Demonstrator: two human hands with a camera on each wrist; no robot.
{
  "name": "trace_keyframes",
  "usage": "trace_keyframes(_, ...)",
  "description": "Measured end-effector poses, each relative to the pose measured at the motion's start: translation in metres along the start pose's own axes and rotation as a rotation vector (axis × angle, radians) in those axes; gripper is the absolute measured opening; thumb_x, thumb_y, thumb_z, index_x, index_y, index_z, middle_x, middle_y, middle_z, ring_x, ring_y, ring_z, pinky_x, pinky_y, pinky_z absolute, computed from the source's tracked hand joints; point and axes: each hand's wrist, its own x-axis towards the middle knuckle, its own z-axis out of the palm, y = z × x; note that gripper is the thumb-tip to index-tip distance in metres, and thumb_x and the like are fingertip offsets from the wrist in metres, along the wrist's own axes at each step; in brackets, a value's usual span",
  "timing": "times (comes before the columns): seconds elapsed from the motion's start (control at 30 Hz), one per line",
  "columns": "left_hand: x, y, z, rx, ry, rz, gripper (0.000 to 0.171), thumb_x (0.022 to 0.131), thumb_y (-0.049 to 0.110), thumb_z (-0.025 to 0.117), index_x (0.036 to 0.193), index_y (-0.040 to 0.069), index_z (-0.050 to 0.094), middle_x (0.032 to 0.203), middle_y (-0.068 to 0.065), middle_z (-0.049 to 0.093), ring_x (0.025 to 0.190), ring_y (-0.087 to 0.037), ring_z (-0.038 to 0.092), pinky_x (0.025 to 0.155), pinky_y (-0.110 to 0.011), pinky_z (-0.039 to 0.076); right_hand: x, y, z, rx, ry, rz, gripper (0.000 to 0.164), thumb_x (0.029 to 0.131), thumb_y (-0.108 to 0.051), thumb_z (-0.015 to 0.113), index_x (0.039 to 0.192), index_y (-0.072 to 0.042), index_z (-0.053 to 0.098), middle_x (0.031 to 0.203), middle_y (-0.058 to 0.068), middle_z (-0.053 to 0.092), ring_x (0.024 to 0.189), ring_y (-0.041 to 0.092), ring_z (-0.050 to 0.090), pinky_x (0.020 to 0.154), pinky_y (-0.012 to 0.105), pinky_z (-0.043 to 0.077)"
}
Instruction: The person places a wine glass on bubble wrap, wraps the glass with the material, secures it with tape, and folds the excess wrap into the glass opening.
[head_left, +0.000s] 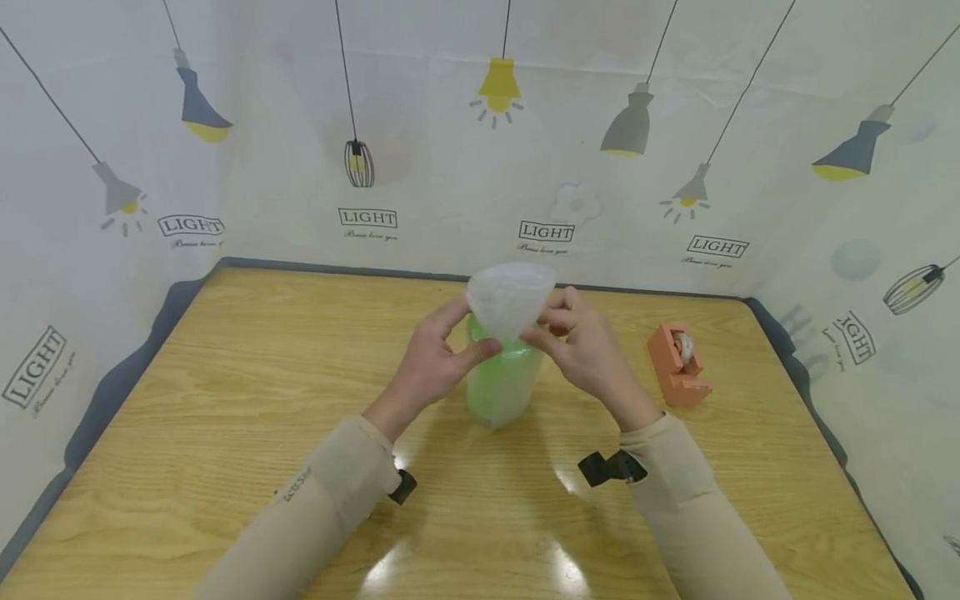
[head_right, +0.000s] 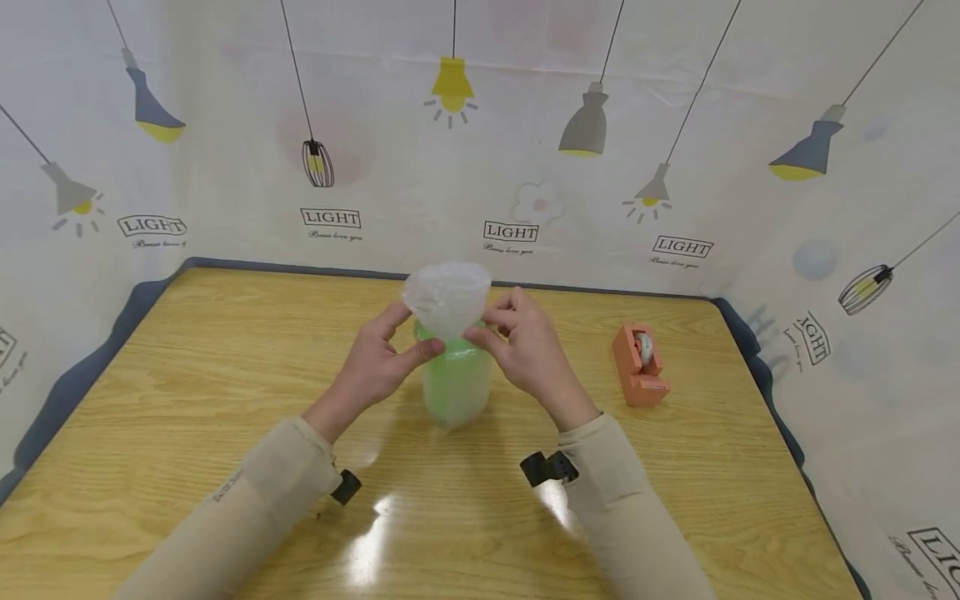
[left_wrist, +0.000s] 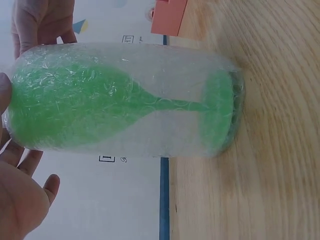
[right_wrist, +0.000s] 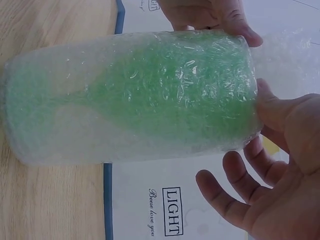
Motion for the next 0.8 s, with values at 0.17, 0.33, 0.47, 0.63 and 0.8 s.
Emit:
trace_keyframes(0.17, 0.001, 0.001, -0.002, 0.017, 0.000, 0.007, 0.064, 0.094, 0.043, 0.072, 0.150, 0.017, 0.054, 0.149, -0.002, 0.058, 0.140, -0.023, 0.049, 0.119, -0.053, 0.037, 0.000, -0.002, 0.000, -0.002, -0.024, 0.005, 0.024, 0.095, -0.006, 0.073, 0.115, 0.006, 0.076, 0.097, 0.015, 0.054, 0.083, 0.026, 0.050, 0.069, 0.034, 0.045)
trace_keyframes(0.33, 0.001, 0.002, -0.003, 0.051, 0.014, -0.025, 0.079, 0.091, 0.069, 0.055, 0.146, 0.013, 0.057, 0.148, -0.006, 0.058, 0.139, -0.025, 0.050, 0.117, -0.054, 0.040, 0.000, -0.001, 0.001, 0.033, -0.018, 0.013, 0.024, 0.095, -0.007, 0.072, 0.116, 0.005, 0.075, 0.100, 0.015, 0.056, 0.085, 0.030, 0.051, 0.070, 0.033, 0.045)
trace_keyframes(0.47, 0.002, 0.003, -0.001, 0.056, 0.037, -0.065, 0.082, 0.088, 0.075, 0.051, 0.146, 0.018, 0.058, 0.146, -0.002, 0.058, 0.137, -0.022, 0.050, 0.116, -0.055, 0.039, -0.001, 0.001, 0.005, 0.044, 0.018, 0.002, 0.026, 0.094, -0.008, 0.075, 0.117, 0.003, 0.076, 0.100, 0.014, 0.056, 0.086, 0.033, 0.053, 0.069, 0.030, 0.045)
trace_keyframes(0.63, 0.005, 0.006, 0.002, 0.038, 0.066, -0.102, 0.067, 0.091, 0.067, 0.061, 0.140, 0.023, 0.063, 0.138, 0.002, 0.061, 0.131, -0.018, 0.051, 0.115, -0.055, 0.040, -0.004, 0.003, 0.010, 0.075, 0.096, -0.006, 0.023, 0.090, -0.007, 0.078, 0.112, 0.002, 0.078, 0.100, 0.014, 0.059, 0.085, 0.025, 0.061, 0.068, 0.027, 0.049)
trace_keyframes(0.8, 0.007, 0.010, 0.003, 0.039, 0.082, -0.139, 0.044, 0.099, 0.039, 0.070, 0.137, 0.018, 0.066, 0.133, -0.002, 0.060, 0.127, -0.019, 0.051, 0.113, -0.051, 0.041, -0.006, 0.005, 0.015, 0.029, 0.190, -0.094, 0.024, 0.085, -0.007, 0.083, 0.108, 0.001, 0.079, 0.099, 0.013, 0.066, 0.083, 0.023, 0.064, 0.067, 0.027, 0.051)
